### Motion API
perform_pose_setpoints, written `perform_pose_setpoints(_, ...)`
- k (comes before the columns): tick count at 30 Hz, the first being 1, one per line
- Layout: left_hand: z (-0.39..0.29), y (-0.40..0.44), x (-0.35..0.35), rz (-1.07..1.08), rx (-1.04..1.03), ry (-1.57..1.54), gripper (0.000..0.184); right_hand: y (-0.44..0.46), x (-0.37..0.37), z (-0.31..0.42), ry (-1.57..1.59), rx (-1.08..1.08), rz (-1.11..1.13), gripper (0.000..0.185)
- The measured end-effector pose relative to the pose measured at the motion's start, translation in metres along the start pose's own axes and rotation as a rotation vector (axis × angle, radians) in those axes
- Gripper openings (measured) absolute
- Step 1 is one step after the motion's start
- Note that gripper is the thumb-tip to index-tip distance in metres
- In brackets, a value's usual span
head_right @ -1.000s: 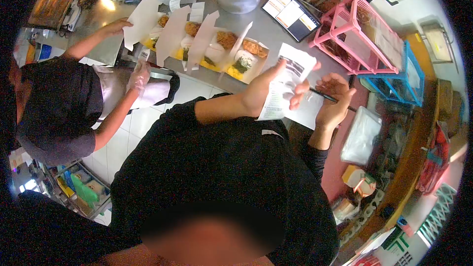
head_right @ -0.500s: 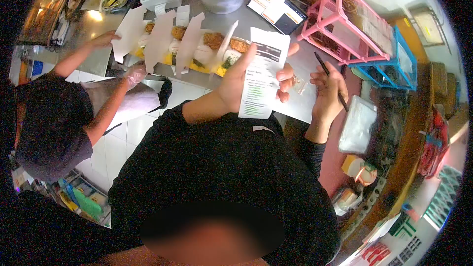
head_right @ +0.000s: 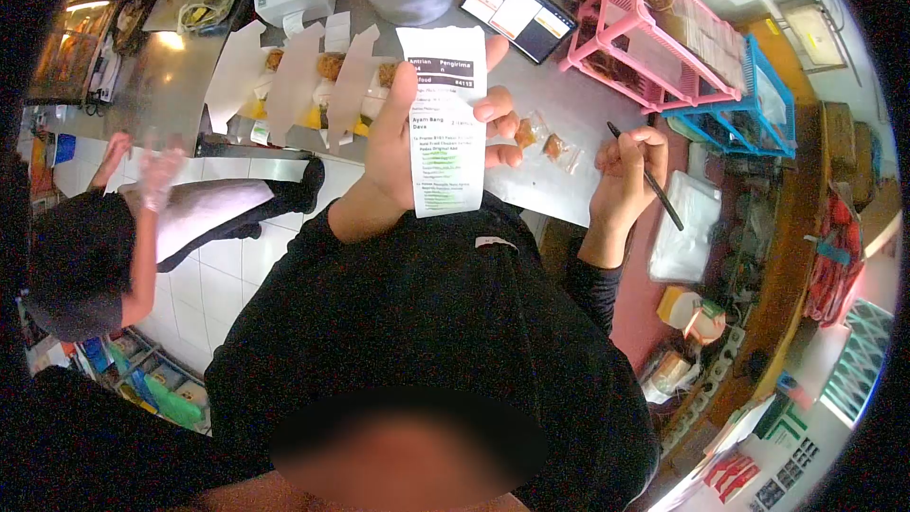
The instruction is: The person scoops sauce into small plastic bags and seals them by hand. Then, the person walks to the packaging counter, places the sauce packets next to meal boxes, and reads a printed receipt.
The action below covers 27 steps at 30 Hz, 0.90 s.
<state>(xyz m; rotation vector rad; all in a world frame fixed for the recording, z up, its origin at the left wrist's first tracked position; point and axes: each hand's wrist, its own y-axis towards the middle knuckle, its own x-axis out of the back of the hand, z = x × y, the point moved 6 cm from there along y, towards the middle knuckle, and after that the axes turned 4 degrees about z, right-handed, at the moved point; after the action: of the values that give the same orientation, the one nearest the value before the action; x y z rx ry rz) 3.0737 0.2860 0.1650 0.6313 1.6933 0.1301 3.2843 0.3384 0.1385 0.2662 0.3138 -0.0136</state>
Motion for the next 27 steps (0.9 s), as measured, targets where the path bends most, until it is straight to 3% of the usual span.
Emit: perform_pose_setpoints(27, 0.0033, -0.0042, -0.0012, -0.041, -0.016, -0.047, 0.074, -0.0037, -0.0014, -0.0082, -0.027, -0.012, -0.013, 0.004)
